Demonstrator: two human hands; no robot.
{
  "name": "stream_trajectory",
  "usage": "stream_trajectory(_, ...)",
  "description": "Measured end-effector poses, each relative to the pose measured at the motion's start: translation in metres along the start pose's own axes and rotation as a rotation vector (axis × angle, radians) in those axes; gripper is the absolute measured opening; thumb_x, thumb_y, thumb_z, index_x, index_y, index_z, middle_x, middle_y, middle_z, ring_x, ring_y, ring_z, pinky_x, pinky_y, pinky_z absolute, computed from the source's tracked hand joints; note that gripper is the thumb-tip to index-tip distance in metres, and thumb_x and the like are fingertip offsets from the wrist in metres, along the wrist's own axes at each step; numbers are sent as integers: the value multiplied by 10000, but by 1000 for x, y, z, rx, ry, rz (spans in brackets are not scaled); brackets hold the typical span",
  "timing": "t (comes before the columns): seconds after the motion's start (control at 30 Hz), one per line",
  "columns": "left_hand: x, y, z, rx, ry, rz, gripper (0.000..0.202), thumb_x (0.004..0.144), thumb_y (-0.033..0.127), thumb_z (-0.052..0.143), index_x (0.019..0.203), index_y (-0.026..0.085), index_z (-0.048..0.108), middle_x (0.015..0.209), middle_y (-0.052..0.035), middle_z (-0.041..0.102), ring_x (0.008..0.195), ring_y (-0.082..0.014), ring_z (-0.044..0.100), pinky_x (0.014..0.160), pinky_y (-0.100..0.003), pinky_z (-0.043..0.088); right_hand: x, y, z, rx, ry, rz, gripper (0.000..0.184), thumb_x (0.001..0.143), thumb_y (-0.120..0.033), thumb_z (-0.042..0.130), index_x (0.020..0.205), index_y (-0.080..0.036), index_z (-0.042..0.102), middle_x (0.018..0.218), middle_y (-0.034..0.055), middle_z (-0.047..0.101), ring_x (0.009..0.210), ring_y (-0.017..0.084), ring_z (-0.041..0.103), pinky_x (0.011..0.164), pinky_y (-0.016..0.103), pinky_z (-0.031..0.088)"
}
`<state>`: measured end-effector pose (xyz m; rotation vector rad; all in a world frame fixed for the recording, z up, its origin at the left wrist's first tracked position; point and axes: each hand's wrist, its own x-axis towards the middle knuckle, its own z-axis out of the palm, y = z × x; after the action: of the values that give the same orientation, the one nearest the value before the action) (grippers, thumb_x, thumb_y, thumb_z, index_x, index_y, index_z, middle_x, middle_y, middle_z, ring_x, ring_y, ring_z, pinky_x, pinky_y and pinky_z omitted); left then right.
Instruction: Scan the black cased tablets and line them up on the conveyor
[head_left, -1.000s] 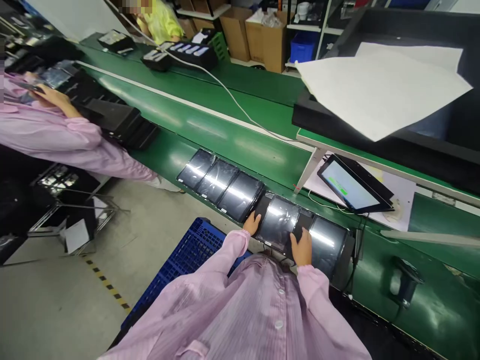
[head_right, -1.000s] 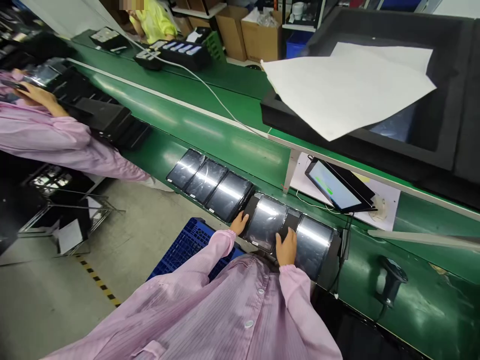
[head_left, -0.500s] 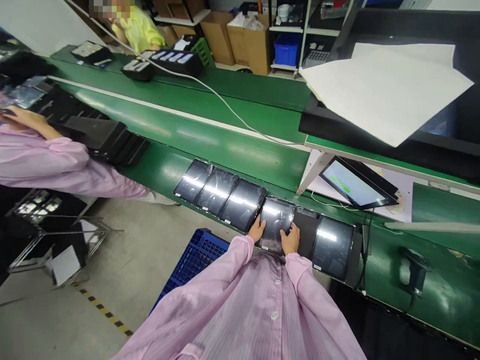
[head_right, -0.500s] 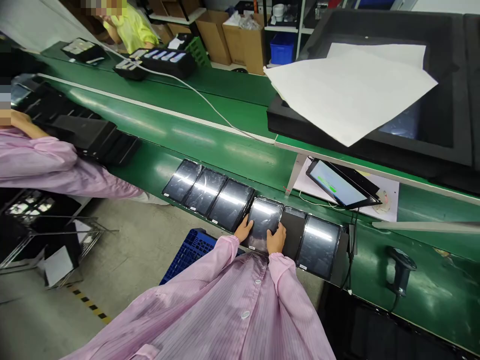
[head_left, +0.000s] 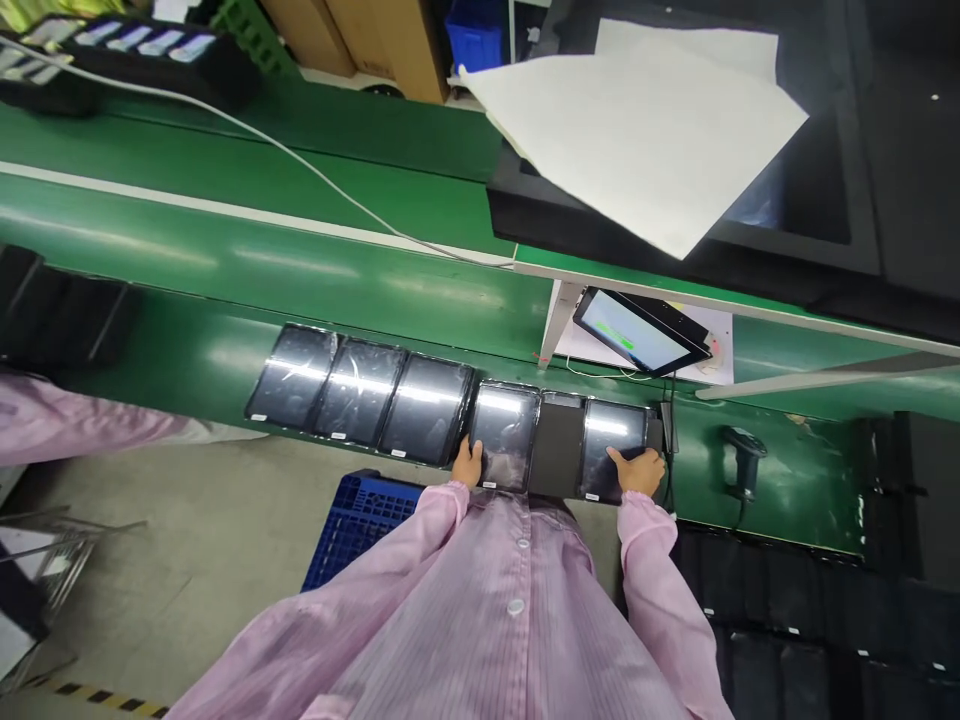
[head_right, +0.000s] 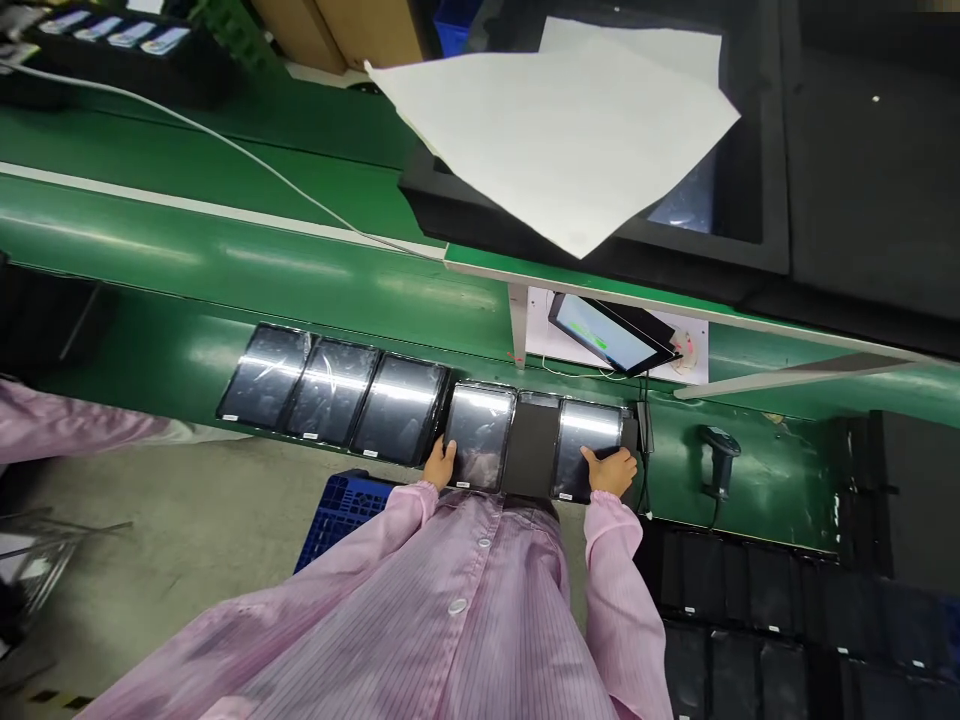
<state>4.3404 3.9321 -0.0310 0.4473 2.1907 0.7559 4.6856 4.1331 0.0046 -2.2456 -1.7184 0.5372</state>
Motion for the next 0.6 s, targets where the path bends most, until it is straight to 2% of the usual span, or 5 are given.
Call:
stream_trajectory(0.17,-1,3,1,-13,16,13,593,1056,396,397,1594,147,408,1556,-155,568,1466,-246,518,1234,-357,379,-8,-7,20,160,-139,-25,969,556,-700,856,1249,-80,582,1217,282,628,1177,422,564,1030,508,454)
stream_trajectory(0.27,-4,-1,1,-50,2,-23,571,1061,434,412,1575,190,464,1551,-116,582,1461,-235,525,1240,-359,377,-24,-20,26,262,-230,-74,774,626,-665,790,1164,-132,629,1161,218,645,1099,356,597,988,457,484)
stream_trajectory(0.37,-10,-3,2,-125,19,-143,566,1041,519,470,1501,207,574,1433,-122,680,1373,-267,612,1173,-398,466,-37,-31,31,371,-278,-102,617,680,-625,699,1082,-161,634,1109,176,667,1066,327,611,986,451,488)
stream_trajectory(0.47,-17,-1,-1,-220,66,-245,583,992,579,551,1422,200,655,1282,-132,761,1258,-299,691,1081,-434,544,-45,-38,35,449,-308,-59,621,676,-641,653,1079,-172,610,1116,171,695,1065,333,639,997,467,487)
stream_trajectory(0.6,-27,9,-8,-231,124,-227,579,900,603,651,1310,205,742,1227,-134,783,1245,-333,698,1059,-437,564,-51,-47,29,482,-260,27,631,631,-628,650,1072,-186,565,1140,195,716,1076,357,679,1008,487,506)
